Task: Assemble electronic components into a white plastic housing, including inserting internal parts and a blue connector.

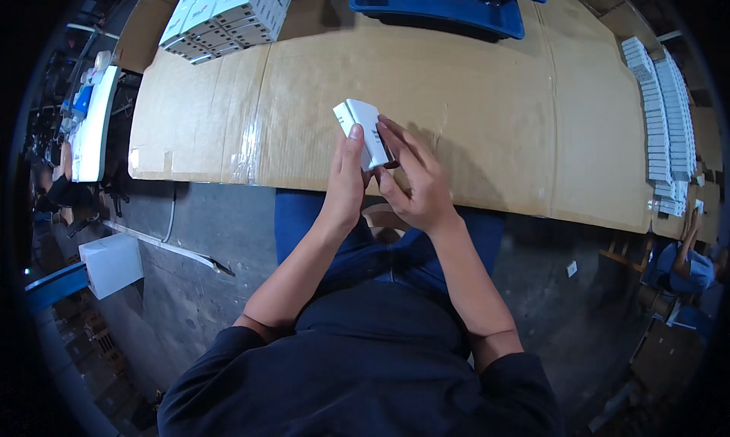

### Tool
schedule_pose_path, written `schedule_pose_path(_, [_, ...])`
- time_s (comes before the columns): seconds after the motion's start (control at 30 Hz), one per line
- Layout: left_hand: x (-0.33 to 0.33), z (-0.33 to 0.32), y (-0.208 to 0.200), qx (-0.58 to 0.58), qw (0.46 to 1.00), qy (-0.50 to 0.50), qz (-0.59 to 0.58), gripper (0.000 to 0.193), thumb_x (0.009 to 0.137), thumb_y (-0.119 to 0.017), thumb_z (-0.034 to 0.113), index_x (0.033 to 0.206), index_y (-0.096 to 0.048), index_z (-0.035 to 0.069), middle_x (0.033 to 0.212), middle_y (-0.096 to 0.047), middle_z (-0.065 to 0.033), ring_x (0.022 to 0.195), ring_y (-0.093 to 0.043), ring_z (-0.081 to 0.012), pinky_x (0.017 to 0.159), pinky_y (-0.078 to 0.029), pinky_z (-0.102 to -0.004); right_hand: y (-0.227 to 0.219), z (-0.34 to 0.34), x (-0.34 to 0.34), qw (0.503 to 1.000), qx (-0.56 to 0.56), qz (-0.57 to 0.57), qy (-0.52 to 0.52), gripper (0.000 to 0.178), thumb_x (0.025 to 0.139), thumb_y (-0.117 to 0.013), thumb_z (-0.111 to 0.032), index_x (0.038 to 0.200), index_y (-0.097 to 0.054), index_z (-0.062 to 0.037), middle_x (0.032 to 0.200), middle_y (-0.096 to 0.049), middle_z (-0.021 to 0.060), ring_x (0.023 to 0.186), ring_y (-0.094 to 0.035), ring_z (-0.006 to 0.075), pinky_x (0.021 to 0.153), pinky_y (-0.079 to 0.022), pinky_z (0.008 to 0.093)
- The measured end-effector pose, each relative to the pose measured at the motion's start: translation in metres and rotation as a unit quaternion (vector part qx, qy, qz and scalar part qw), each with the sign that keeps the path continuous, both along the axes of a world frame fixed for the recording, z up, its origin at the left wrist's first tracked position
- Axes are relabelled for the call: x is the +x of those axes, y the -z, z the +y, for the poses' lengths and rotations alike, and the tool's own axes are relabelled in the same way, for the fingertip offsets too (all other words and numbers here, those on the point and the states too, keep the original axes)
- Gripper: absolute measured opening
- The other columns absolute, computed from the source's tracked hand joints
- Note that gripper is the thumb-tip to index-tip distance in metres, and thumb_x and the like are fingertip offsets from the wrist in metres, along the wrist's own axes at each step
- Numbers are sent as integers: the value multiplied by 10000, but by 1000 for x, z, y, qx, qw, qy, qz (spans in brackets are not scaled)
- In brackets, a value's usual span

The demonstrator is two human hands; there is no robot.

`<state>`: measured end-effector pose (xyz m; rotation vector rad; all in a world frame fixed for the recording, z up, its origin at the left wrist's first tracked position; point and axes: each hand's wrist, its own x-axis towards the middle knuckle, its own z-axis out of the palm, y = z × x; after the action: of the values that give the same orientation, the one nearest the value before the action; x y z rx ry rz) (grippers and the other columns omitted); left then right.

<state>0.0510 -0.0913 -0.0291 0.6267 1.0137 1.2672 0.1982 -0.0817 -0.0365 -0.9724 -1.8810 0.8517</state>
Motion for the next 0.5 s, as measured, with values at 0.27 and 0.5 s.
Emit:
schedule_pose_path(0.27, [11,0,6,5,996,-21,85,547,1115,-408,547,1325,-539,59,1016,-579,-17,866,-548,-78,736,-488,-248,15,-5,-6,994,80,-35,64,487,982,-614,-163,1410,-583,69,1383,-643,241,1180,-685,384,994,-565,416])
schedule_pose_path(0.5, [12,1,6,-4,996,-21,87,589,1104,-419,574,1241,-570,21,995,-619,-27,836,-575,-79,701,-489,-256,15,-7,-15,991,99,-24,89,379,1011,-572,-94,1341,-616,87,1352,-659,241,1131,-705,386,922,-595,416])
